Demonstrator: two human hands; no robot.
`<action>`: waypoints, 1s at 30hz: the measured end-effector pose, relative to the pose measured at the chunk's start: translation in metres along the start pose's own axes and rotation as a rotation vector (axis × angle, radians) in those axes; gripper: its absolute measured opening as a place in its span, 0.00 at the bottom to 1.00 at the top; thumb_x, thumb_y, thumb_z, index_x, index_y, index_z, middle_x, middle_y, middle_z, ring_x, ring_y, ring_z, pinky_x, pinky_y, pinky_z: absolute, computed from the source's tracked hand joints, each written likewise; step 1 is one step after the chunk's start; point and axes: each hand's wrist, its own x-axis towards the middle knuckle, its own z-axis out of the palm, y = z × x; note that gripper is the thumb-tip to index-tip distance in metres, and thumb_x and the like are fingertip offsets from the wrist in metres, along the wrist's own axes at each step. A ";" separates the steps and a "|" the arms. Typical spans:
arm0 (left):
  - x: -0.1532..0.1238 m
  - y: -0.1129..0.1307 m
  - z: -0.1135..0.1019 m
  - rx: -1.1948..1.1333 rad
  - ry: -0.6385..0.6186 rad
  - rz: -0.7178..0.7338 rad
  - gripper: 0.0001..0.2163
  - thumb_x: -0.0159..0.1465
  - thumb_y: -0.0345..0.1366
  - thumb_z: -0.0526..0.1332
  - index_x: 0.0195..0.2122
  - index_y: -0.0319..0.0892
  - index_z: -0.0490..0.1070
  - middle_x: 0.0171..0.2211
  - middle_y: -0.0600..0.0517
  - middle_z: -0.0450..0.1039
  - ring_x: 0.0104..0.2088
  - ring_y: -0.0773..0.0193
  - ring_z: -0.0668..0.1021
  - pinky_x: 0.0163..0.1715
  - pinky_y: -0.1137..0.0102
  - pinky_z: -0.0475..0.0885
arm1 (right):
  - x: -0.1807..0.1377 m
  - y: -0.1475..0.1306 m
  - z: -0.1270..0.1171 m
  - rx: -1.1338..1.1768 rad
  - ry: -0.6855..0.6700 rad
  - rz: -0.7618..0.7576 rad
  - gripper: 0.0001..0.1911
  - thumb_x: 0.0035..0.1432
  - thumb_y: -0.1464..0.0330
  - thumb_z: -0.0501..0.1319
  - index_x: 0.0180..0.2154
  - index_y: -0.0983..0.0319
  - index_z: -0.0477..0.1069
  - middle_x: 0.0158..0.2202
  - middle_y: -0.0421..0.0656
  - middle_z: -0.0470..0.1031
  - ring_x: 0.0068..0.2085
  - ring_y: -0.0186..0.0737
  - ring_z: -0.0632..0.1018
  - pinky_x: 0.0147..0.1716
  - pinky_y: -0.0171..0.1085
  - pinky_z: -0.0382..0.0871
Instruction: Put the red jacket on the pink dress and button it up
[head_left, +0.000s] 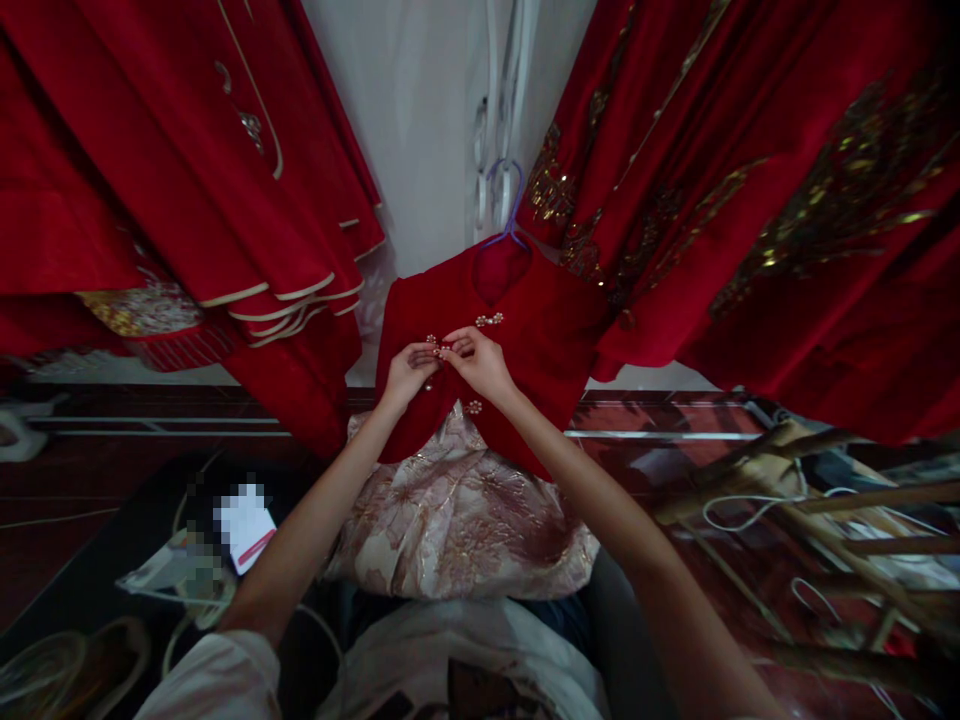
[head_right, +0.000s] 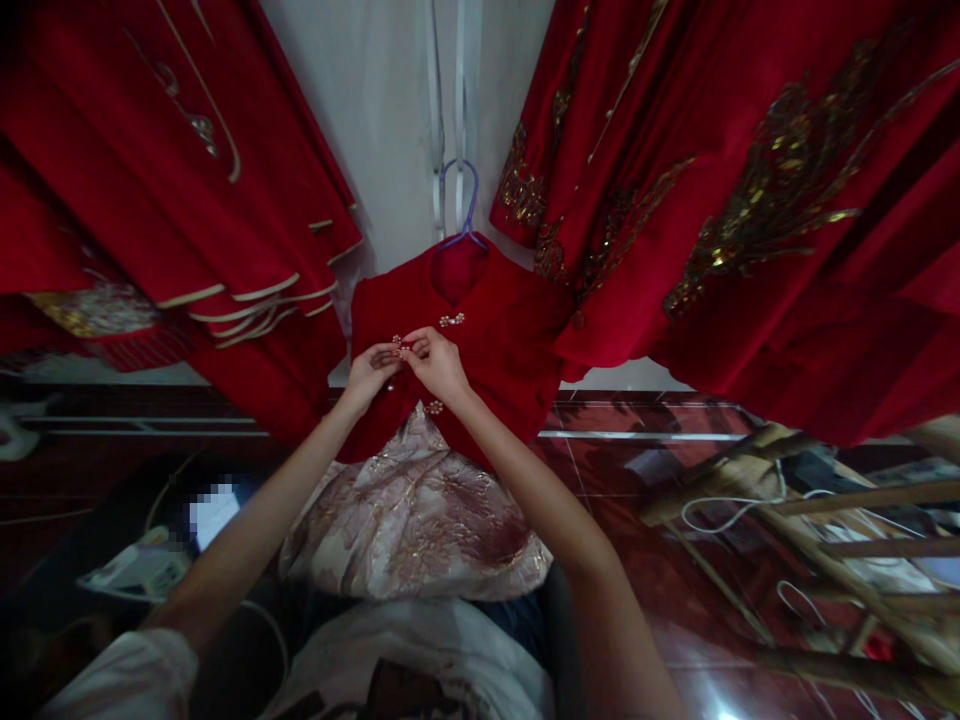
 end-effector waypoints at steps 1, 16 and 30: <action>0.001 0.000 0.000 -0.015 0.010 -0.010 0.17 0.44 0.35 0.68 0.36 0.38 0.71 0.34 0.49 0.76 0.35 0.66 0.78 0.44 0.66 0.72 | 0.006 0.004 0.004 -0.040 -0.007 0.003 0.08 0.52 0.69 0.64 0.36 0.61 0.71 0.30 0.40 0.74 0.32 0.33 0.76 0.36 0.34 0.73; -0.002 0.005 -0.006 -0.020 0.023 0.006 0.17 0.48 0.40 0.71 0.38 0.37 0.78 0.38 0.45 0.80 0.39 0.62 0.81 0.48 0.64 0.73 | 0.016 0.018 0.019 -0.132 0.026 -0.004 0.02 0.54 0.72 0.62 0.32 0.62 0.70 0.32 0.41 0.76 0.31 0.33 0.75 0.37 0.34 0.71; -0.005 0.000 -0.017 0.207 -0.046 0.212 0.16 0.53 0.39 0.67 0.41 0.40 0.70 0.35 0.49 0.75 0.34 0.66 0.78 0.39 0.68 0.74 | -0.009 0.007 0.006 -0.007 -0.023 0.047 0.09 0.57 0.72 0.59 0.41 0.62 0.69 0.39 0.43 0.77 0.37 0.34 0.79 0.38 0.34 0.74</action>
